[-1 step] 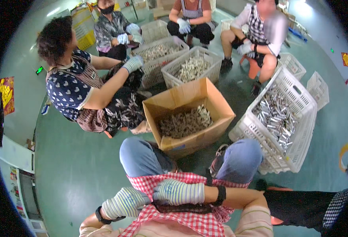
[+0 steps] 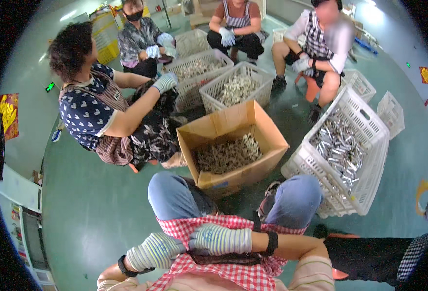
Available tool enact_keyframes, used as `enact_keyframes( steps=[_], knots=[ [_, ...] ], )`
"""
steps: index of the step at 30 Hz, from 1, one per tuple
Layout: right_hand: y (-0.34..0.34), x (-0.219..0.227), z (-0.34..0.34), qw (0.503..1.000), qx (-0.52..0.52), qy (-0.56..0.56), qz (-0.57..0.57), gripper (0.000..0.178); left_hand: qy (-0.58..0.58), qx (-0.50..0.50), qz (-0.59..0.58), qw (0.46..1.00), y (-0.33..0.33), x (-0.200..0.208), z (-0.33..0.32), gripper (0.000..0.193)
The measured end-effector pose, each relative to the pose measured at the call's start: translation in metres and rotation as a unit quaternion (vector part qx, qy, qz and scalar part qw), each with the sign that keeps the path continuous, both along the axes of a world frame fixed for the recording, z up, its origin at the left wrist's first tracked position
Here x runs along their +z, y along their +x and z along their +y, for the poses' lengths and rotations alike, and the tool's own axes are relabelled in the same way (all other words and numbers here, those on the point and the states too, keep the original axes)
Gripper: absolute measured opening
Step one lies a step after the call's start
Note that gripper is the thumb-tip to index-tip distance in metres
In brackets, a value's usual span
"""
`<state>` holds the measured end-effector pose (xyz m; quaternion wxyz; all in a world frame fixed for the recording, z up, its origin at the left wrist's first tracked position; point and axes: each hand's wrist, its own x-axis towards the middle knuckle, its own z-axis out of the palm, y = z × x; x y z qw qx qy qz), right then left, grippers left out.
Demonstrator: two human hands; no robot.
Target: The person puts a phone into an apron pocket, takes plastic parts from a box and metal tubes from a crate, and attaches the plastic parts onto the metal tubes by hand.
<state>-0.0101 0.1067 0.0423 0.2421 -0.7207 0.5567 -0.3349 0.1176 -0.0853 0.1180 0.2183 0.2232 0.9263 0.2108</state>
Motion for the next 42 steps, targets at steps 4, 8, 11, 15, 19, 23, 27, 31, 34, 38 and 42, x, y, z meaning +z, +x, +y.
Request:
enact_keyframes(
  steps=[4,8,11,15,19,23,27,31,34,38,42],
  knots=[
    [0.004,0.009,0.009,0.998,0.005,-0.034,0.044,0.028,0.014,-0.054,0.03,0.998,0.001,-0.017,0.002,0.038],
    [-0.008,0.021,0.025,0.988,0.042,-0.059,0.136,0.024,0.123,-0.04,0.063,0.99,0.003,-0.001,-0.009,0.034],
    [-0.021,0.036,0.051,0.985,0.028,-0.033,0.167,0.024,0.103,-0.049,0.095,0.989,0.008,0.003,-0.025,0.036],
    [-0.033,0.047,0.1,0.987,-0.006,0.006,0.16,0.028,0.008,-0.034,0.065,0.997,0.017,0.024,-0.028,0.037],
    [-0.032,0.061,0.145,0.981,-0.003,0.151,0.121,0.03,0.076,0.043,0.012,0.996,0.031,0.009,-0.035,0.038],
    [-0.045,0.046,0.18,0.969,-0.089,0.212,-0.089,0.028,0.328,0.074,-0.219,0.916,0.002,0.014,-0.05,0.044],
    [-0.07,0.068,0.172,0.953,-0.301,0.036,-0.007,0.024,0.282,0.124,-0.128,0.943,-0.063,0.033,-0.056,0.037],
    [-0.114,0.063,0.136,0.945,-0.28,0.098,0.139,0.022,0.18,0.0,-0.004,0.984,-0.135,0.007,-0.036,0.036],
    [-0.155,0.055,0.104,0.956,-0.268,0.044,0.108,0.025,0.172,-0.05,-0.025,0.984,-0.185,-0.01,-0.01,0.037],
    [-0.212,0.046,0.067,0.942,-0.312,0.029,0.12,0.024,0.183,-0.063,-0.019,0.981,-0.251,-0.042,0.016,0.041],
    [-0.262,-0.011,0.062,0.92,-0.361,0.068,0.135,0.027,0.097,-0.068,0.001,0.993,-0.293,-0.066,0.029,0.043]
  ],
)
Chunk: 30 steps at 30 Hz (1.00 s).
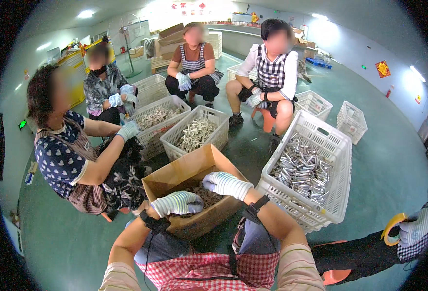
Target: The person puts a phone into an apron pocket, takes plastic parts from a box and metal tubes from a crate, and attaches the plastic parts onto the metal tubes by hand.
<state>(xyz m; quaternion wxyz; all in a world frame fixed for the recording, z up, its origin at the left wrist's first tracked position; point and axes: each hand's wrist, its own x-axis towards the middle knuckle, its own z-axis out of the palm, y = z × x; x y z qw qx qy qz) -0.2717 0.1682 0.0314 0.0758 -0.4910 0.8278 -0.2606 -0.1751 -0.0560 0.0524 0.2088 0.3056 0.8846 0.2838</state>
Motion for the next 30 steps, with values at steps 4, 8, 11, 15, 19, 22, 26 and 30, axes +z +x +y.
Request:
enact_keyframes(
  steps=[4,8,11,15,19,22,26,30],
  knots=[
    [-0.003,-0.035,0.0,0.995,0.012,0.076,-0.061,0.034,0.01,0.005,-0.049,0.999,-0.007,-0.035,-0.018,0.043],
    [0.013,-0.032,-0.002,0.99,0.018,0.119,-0.068,0.038,-0.001,0.008,-0.042,0.999,0.0,-0.047,-0.022,0.045],
    [0.028,-0.034,-0.006,0.985,0.055,0.147,-0.077,0.037,-0.053,-0.009,-0.015,0.998,0.008,-0.047,-0.019,0.046],
    [0.037,-0.021,-0.017,0.972,0.079,0.21,-0.064,0.037,-0.089,-0.011,0.049,0.995,0.019,-0.074,-0.019,0.04],
    [0.033,-0.024,-0.005,0.98,0.061,0.184,-0.051,0.037,-0.12,-0.006,0.062,0.991,0.015,-0.063,-0.008,0.038],
    [0.035,-0.018,-0.002,0.981,0.064,0.18,-0.036,0.033,-0.104,0.01,0.058,0.993,0.017,-0.053,-0.006,0.04],
    [0.031,-0.023,-0.01,0.983,0.08,0.164,-0.038,0.03,-0.14,0.004,0.045,0.989,0.018,-0.054,-0.01,0.042],
    [0.033,-0.026,-0.004,0.984,0.065,0.159,-0.039,0.03,-0.149,-0.015,0.053,0.987,0.016,-0.048,-0.001,0.044]
  ],
)
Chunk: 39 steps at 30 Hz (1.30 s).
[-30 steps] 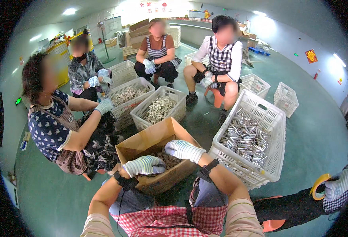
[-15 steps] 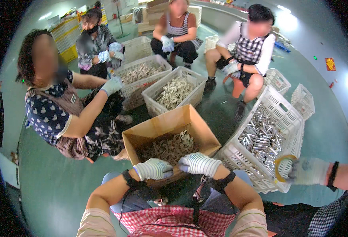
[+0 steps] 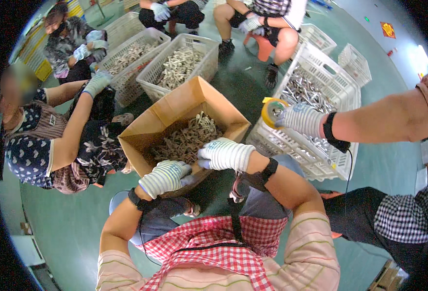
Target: The person puts a phone into an apron pocket, takes plastic parts from a box and metal tubes from a crate, and attaches the plastic parts onto the metal tubes by hand.
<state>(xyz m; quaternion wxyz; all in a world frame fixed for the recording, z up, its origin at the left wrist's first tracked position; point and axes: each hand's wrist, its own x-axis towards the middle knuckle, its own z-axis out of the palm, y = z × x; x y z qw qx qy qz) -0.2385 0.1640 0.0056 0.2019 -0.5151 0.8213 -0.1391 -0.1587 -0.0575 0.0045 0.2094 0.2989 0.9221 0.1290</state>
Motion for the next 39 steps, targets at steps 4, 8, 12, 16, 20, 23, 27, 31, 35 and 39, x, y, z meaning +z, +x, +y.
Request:
enact_keyframes(
  steps=[4,8,12,16,20,23,27,31,35,39],
  knots=[
    [0.004,-0.001,0.002,1.0,0.0,-0.002,0.0,0.033,0.025,-0.002,0.026,0.999,0.004,-0.006,0.0,0.042],
    [0.006,0.001,0.001,1.0,-0.009,0.019,-0.01,0.034,0.032,0.008,0.017,0.999,0.004,-0.004,0.003,0.04],
    [0.008,0.006,0.001,0.999,-0.014,0.035,-0.014,0.035,0.024,0.01,0.008,1.0,0.004,-0.002,0.003,0.04],
    [0.007,0.009,-0.001,0.999,-0.018,0.046,-0.019,0.034,0.033,0.01,0.025,0.999,0.005,-0.005,0.001,0.04],
    [0.007,0.006,-0.001,0.999,-0.021,0.046,-0.018,0.034,0.032,0.007,0.029,0.999,0.005,-0.01,0.0,0.041],
    [0.006,0.007,-0.002,0.998,-0.021,0.054,-0.019,0.034,0.025,0.007,0.028,0.999,0.005,-0.006,0.001,0.041],
    [0.005,0.001,0.0,0.998,-0.016,0.053,-0.01,0.034,0.003,0.004,0.008,1.0,0.002,0.0,0.006,0.041],
    [0.006,0.001,0.0,1.0,-0.004,0.024,0.007,0.033,0.015,0.002,0.02,1.0,0.004,-0.004,0.005,0.04],
    [0.006,0.007,-0.005,0.999,-0.003,0.03,-0.011,0.033,0.02,-0.001,0.028,0.999,0.004,-0.008,0.0,0.039],
    [0.006,-0.002,0.003,1.0,-0.018,-0.008,0.001,0.033,0.058,0.002,0.041,0.997,0.004,-0.008,0.003,0.036]
  ],
)
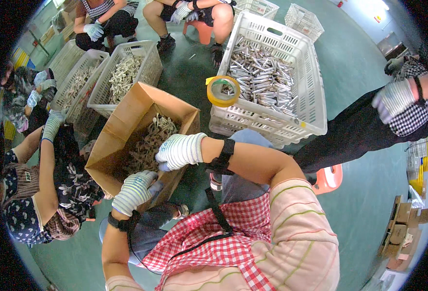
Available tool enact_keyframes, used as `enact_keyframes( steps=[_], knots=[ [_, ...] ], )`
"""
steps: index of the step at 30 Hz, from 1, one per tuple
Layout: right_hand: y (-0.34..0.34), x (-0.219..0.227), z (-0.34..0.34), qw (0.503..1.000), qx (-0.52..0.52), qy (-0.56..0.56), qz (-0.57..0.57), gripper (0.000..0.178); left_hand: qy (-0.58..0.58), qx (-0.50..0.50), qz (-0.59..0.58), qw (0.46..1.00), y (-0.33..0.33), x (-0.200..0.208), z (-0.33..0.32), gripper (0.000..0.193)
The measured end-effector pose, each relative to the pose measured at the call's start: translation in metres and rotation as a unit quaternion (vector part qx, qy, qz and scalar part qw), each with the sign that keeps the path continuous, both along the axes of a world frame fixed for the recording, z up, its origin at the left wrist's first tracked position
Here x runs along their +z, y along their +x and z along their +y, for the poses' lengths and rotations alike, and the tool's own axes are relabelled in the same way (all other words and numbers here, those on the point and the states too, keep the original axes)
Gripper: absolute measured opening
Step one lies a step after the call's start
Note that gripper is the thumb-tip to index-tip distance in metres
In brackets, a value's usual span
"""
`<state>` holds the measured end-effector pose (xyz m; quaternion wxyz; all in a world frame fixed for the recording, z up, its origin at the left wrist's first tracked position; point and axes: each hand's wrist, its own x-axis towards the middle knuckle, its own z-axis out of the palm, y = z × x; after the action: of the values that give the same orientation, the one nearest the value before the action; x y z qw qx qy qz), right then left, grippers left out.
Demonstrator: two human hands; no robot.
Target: The person puts a phone into an apron pocket, takes plastic parts from a box and metal tubes from a crate, and attaches the plastic parts onto the metal tubes by hand.
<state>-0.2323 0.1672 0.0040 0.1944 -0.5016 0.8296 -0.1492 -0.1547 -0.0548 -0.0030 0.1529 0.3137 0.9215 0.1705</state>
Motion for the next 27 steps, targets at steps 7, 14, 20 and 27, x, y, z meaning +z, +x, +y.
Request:
enact_keyframes(
  steps=[7,14,20,27],
  knots=[
    [0.0,-0.002,0.0,1.0,-0.006,-0.026,0.015,0.035,-0.01,-0.015,0.004,1.0,-0.003,-0.001,0.001,0.037],
    [0.001,0.006,-0.002,1.0,0.003,0.02,-0.006,0.032,-0.009,-0.015,0.01,1.0,0.0,-0.003,-0.001,0.036],
    [0.002,0.004,-0.002,1.0,0.002,0.013,-0.008,0.031,-0.021,-0.005,-0.005,1.0,0.001,-0.001,0.001,0.036],
    [0.0,-0.009,0.001,0.999,0.002,-0.047,0.01,0.035,-0.017,-0.006,-0.001,1.0,0.001,-0.001,0.0,0.035]
  ],
)
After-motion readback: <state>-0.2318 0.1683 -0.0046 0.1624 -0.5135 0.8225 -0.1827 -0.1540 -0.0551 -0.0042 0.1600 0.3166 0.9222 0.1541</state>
